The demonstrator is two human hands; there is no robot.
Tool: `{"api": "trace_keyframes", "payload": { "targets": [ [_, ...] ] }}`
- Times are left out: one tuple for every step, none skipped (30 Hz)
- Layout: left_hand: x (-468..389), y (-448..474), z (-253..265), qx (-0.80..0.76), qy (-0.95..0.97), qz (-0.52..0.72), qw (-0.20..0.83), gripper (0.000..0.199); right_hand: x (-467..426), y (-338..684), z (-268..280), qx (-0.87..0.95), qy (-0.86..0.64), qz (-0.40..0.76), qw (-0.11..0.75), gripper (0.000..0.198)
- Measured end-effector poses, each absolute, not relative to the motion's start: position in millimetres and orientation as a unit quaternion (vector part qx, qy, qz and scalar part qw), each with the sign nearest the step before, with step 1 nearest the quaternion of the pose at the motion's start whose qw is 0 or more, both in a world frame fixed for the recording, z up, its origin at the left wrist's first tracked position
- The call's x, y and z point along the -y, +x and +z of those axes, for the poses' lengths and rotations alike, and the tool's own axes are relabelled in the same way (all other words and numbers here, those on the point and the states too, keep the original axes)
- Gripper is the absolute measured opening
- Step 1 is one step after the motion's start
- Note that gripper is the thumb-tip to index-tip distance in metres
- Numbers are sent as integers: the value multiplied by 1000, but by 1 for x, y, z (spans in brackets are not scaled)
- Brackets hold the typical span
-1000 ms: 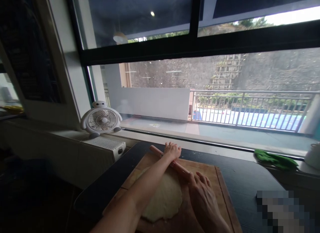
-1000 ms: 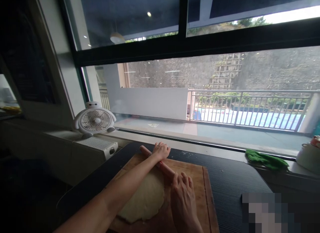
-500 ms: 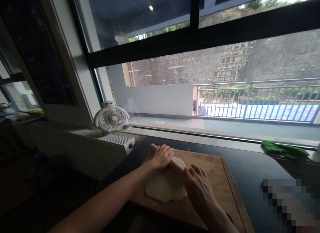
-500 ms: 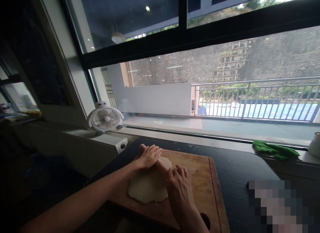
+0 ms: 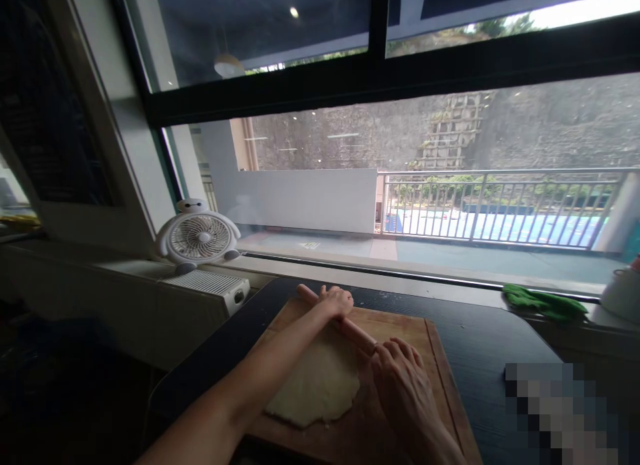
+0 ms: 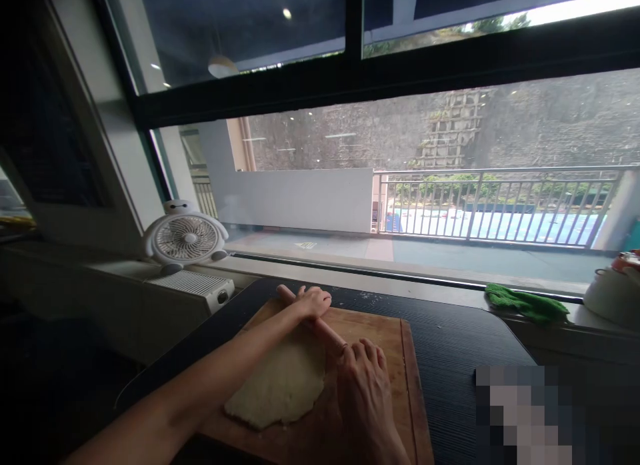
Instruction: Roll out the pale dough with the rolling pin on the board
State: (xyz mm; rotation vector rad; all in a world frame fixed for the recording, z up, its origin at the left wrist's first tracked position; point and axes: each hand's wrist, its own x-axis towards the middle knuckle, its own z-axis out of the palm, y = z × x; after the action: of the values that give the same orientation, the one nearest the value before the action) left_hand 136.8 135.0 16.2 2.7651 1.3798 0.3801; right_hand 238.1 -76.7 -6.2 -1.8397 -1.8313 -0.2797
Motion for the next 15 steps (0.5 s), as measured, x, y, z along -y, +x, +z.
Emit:
{"api": "trace_keyframes", "payload": {
  "targets": [
    [-130,125,16,-436,894,102,9,28,78,234,-4,671,-680,-95,279,22],
    [-124,111,16,-426,901,86,3,28,80,230,-1,667,-678,-85,297,20],
    [-118,95,16,-414,908,72,-3,29,82,224,2,667,-671,-74,314,18],
    [-111,79,15,-404,913,62,-6,32,85,217,4,674,-658,-65,329,18],
    [-105,63,15,-400,915,57,-4,35,88,209,6,686,-641,-61,339,23],
    [-99,48,14,-404,913,56,4,38,90,200,8,699,-625,-64,342,32],
    [-94,35,13,-411,910,58,14,40,93,191,8,711,-612,-72,339,42],
    [-90,24,12,-421,905,61,24,42,95,183,7,718,-606,-85,331,47],
    [-88,18,12,-432,899,66,33,44,97,175,5,721,-607,-101,320,49],
    [-87,15,11,-443,893,68,39,44,98,169,2,721,-610,-118,308,47],
    [-87,18,12,-447,891,69,41,45,100,164,-1,721,-613,-131,297,44],
    [-87,25,12,-444,893,68,43,45,101,161,-4,722,-614,-139,288,43],
    [-89,36,13,-433,898,68,43,44,102,159,-6,725,-613,-140,281,44],
    [-90,51,14,-420,904,72,43,43,102,160,-9,731,-610,-134,276,47],
    [-92,68,14,-405,910,79,40,42,103,162,-10,736,-607,-124,274,49]
  ]
}}
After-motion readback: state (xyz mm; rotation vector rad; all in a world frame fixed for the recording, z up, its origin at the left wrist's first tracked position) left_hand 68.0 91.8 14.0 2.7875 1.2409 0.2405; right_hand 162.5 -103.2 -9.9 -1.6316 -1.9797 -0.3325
